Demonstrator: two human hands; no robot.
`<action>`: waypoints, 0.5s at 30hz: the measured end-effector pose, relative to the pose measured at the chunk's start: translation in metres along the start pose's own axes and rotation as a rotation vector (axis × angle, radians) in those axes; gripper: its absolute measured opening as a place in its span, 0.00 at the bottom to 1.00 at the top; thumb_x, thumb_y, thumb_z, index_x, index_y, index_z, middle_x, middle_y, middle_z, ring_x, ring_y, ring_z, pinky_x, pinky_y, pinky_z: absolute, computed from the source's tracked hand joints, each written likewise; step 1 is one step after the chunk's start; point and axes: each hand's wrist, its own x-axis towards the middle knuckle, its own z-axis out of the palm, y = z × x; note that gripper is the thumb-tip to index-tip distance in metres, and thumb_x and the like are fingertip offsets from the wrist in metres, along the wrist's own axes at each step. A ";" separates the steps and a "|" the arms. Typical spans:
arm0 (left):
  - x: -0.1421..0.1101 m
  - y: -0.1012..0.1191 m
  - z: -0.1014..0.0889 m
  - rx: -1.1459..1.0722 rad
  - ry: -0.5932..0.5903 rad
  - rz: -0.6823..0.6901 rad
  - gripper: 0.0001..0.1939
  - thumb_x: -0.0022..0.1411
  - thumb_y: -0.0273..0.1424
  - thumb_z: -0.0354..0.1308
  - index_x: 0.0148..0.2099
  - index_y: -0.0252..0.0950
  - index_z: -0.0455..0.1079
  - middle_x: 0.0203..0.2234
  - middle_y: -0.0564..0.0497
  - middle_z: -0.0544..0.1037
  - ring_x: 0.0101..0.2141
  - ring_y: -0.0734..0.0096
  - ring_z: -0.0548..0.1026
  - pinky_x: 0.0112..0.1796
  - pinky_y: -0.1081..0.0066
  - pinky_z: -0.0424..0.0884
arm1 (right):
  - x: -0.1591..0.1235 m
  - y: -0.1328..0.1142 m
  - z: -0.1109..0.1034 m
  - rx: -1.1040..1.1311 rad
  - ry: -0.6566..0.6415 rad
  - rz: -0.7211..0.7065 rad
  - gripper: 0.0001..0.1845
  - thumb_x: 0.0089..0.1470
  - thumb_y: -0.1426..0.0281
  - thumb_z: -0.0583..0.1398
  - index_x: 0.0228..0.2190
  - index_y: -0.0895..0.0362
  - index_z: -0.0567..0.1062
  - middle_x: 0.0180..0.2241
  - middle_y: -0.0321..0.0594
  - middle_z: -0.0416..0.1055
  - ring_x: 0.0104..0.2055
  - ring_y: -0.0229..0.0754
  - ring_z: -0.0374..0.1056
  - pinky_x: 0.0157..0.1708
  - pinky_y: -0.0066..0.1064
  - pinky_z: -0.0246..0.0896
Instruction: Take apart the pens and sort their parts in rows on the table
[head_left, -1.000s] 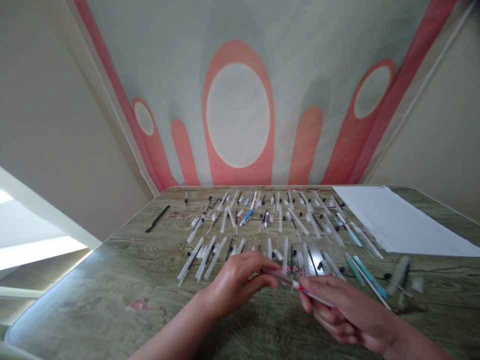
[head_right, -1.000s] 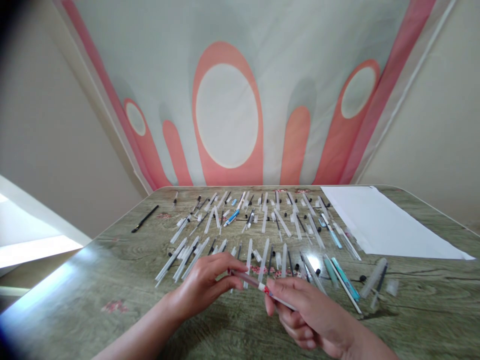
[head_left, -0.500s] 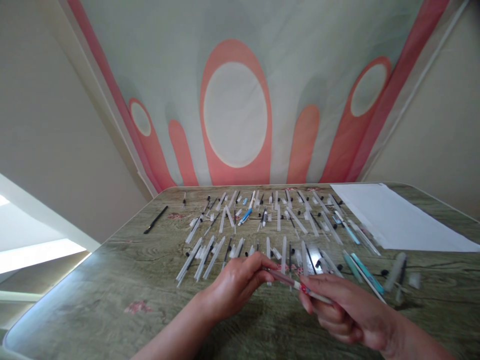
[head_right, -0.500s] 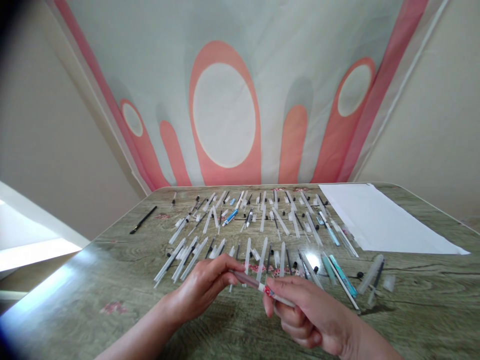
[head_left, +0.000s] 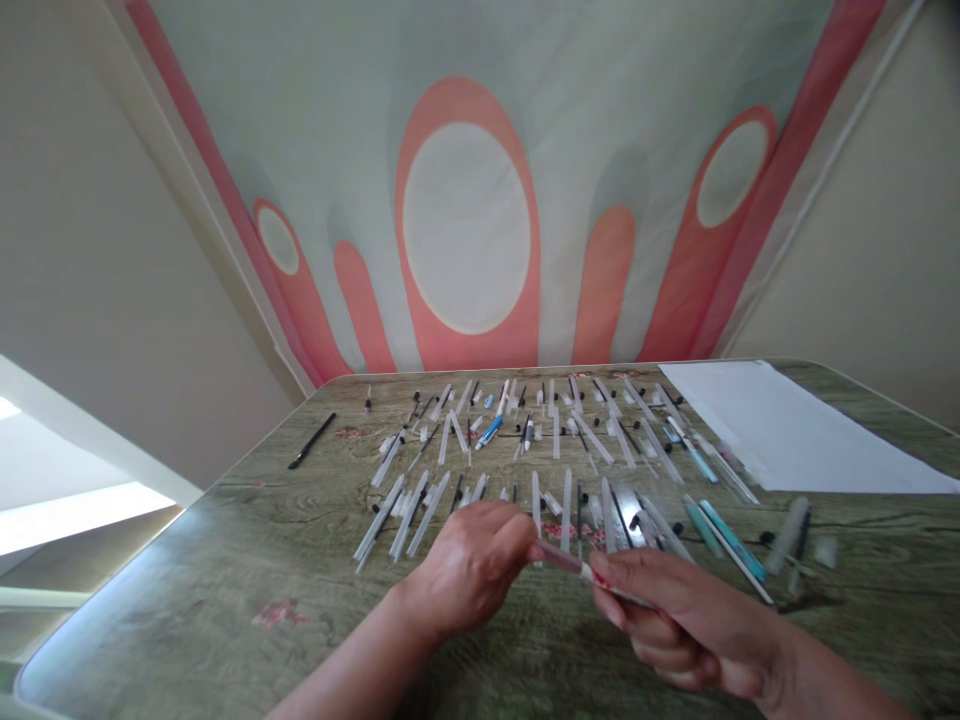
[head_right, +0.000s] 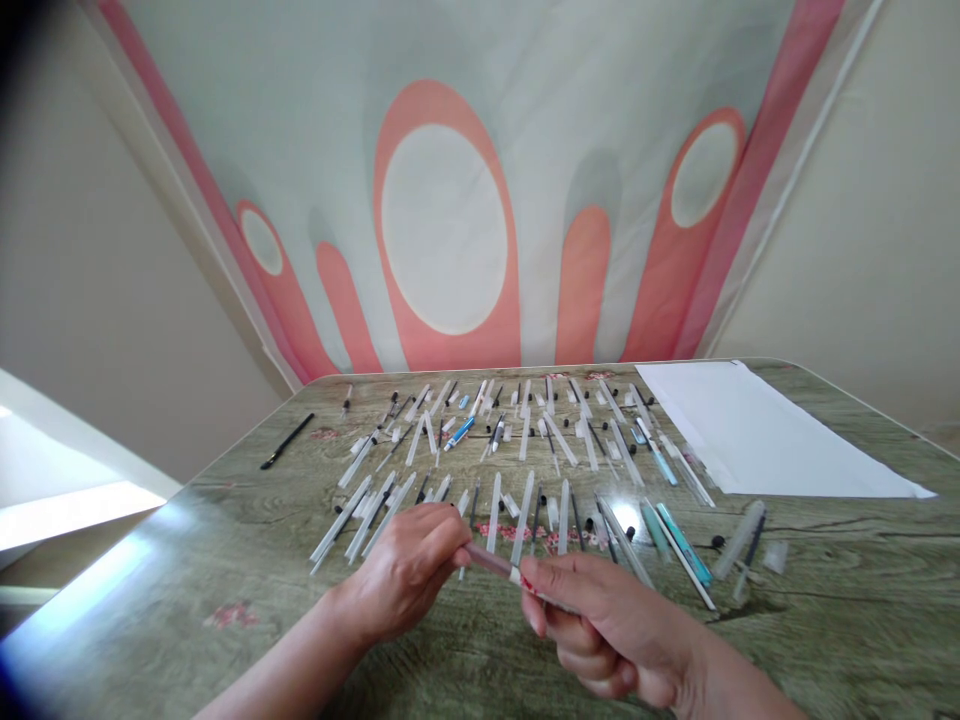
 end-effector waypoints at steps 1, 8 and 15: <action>0.000 0.000 0.000 -0.001 0.003 -0.004 0.09 0.66 0.31 0.43 0.33 0.35 0.58 0.24 0.51 0.66 0.26 0.72 0.62 0.30 0.72 0.56 | 0.000 0.000 0.001 -0.002 -0.005 0.001 0.20 0.58 0.56 0.52 0.24 0.58 0.68 0.09 0.21 0.42 0.10 0.25 0.31 0.06 0.17 0.28; -0.001 0.001 0.003 -0.046 0.004 -0.103 0.12 0.67 0.32 0.40 0.31 0.35 0.57 0.23 0.53 0.64 0.25 0.73 0.61 0.29 0.74 0.55 | -0.001 0.000 0.008 -0.170 0.104 -0.064 0.19 0.57 0.54 0.53 0.24 0.56 0.64 0.10 0.21 0.43 0.10 0.26 0.32 0.08 0.19 0.27; 0.001 -0.006 0.011 -0.119 -0.084 -0.275 0.16 0.67 0.35 0.41 0.30 0.35 0.62 0.20 0.55 0.65 0.23 0.76 0.63 0.27 0.76 0.55 | 0.007 0.004 0.003 -0.395 0.293 -0.125 0.22 0.55 0.51 0.52 0.25 0.57 0.66 0.11 0.22 0.44 0.12 0.26 0.34 0.10 0.20 0.30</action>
